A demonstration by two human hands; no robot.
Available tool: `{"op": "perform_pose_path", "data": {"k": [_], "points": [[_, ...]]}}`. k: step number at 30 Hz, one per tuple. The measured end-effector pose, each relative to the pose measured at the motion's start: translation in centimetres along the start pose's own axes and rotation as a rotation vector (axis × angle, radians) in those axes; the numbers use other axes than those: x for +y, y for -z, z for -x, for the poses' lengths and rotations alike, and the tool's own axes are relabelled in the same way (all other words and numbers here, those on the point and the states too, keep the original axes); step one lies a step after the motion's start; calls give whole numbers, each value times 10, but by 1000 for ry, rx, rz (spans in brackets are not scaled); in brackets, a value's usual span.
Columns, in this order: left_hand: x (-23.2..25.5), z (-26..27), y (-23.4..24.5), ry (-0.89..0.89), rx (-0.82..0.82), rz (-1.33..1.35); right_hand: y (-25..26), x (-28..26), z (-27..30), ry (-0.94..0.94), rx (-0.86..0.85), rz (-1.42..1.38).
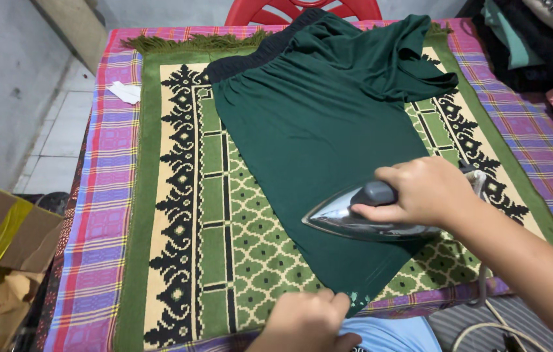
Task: The person irons a dark green dress laid on a patterned tablecloth. They smooth the fabric with their hands, use a steam iron to press the body and neckline, then flip the dress to inspect the back before continuing to iron.
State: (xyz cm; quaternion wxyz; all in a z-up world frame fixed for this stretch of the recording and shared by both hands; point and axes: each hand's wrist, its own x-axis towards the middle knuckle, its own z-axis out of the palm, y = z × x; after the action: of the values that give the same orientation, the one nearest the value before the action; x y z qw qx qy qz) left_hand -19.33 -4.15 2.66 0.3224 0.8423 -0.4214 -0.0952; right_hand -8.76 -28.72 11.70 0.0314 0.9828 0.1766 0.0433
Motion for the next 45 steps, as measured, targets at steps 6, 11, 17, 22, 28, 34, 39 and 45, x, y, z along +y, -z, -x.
{"op": "perform_pose_path", "data": {"k": [6,11,17,22,28,34,39,45], "points": [[-8,-2,-46,2,175,-159,-1,-8,-1,14,21,-3],[-3,-4,-56,-94,240,-284,1,-10,-1,10,18,2],[2,7,-56,-252,231,-351,1,-9,0,8,3,-4],[2,9,-65,-221,235,-326,2,-17,1,125,60,-47],[-8,6,-76,-116,201,-182,0,-53,-1,281,126,-141],[-14,8,-80,-69,62,-127,-7,-57,-9,301,153,-149],[-13,9,-78,-63,68,-135,0,-11,-12,205,-1,-47],[-15,10,-78,-102,185,-53,3,16,-9,130,-62,23]]}}
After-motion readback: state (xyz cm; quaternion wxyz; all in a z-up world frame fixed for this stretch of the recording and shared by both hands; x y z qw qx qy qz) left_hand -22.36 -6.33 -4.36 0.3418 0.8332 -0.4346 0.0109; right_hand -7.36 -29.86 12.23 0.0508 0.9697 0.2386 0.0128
